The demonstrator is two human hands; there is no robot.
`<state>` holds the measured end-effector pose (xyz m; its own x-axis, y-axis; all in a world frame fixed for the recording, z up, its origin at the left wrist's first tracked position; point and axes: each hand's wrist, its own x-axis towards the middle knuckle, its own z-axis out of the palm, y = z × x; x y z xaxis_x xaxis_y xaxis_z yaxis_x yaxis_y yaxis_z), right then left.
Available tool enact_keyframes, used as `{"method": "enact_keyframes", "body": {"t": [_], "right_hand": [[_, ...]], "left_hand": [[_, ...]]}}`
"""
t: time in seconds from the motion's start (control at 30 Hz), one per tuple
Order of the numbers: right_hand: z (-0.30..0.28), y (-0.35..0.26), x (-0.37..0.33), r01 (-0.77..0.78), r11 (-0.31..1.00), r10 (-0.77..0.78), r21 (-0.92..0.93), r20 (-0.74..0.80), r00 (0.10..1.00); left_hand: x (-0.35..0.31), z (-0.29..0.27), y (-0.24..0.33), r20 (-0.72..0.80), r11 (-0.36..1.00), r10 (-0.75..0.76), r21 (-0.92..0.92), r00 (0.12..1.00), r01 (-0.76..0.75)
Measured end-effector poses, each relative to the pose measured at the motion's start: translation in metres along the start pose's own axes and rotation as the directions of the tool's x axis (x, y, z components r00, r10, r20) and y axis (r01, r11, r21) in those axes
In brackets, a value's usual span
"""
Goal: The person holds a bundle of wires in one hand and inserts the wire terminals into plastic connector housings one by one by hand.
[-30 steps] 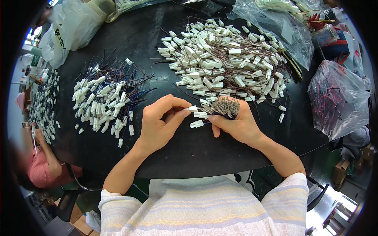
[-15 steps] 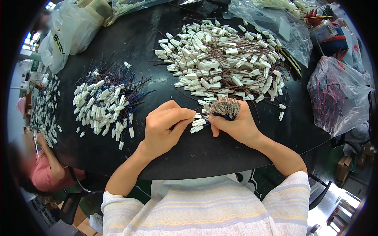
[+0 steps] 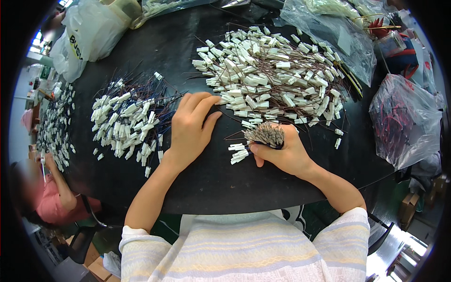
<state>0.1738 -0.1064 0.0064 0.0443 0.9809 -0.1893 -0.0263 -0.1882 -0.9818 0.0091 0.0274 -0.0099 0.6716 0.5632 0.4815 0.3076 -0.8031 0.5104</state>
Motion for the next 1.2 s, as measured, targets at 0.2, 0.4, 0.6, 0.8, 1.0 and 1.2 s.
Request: {"method": "enact_keyframes", "body": {"t": [0.2, 0.4, 0.6, 0.8, 1.0, 1.2], "right_hand": [[-0.002, -0.005, -0.001, -0.110, 0.981, 0.109, 0.158, 0.014, 0.994], [-0.002, -0.008, 0.000, -0.120, 0.989, 0.123, 0.084, -0.037, 0.992], [-0.001, -0.003, -0.001, -0.035, 0.997, 0.038, 0.068, -0.045, 0.998], [-0.002, -0.001, -0.002, -0.046, 0.997, 0.048, 0.059, -0.036, 0.998], [-0.002, -0.001, -0.001, -0.025, 0.999, 0.026, 0.040, -0.014, 1.000], [-0.002, -0.005, -0.002, -0.026, 0.999, 0.026, 0.026, 0.000, 1.000]], "left_hand": [[-0.001, 0.004, -0.003, -0.008, 0.998, -0.050, -0.032, 0.999, 0.050], [-0.005, -0.021, 0.022, 0.229, 0.562, -0.491, -0.655, 0.841, 0.506], [-0.022, -0.017, 0.025, 0.519, 0.033, -0.430, -0.808, 0.739, 0.588], [-0.023, -0.015, 0.025, 0.543, 0.023, -0.402, -0.799, 0.737, 0.601], [-0.025, -0.014, 0.024, 0.542, 0.105, -0.377, -0.780, 0.751, 0.616], [-0.023, -0.015, 0.028, 0.516, 0.174, -0.389, -0.772, 0.763, 0.611]]}}
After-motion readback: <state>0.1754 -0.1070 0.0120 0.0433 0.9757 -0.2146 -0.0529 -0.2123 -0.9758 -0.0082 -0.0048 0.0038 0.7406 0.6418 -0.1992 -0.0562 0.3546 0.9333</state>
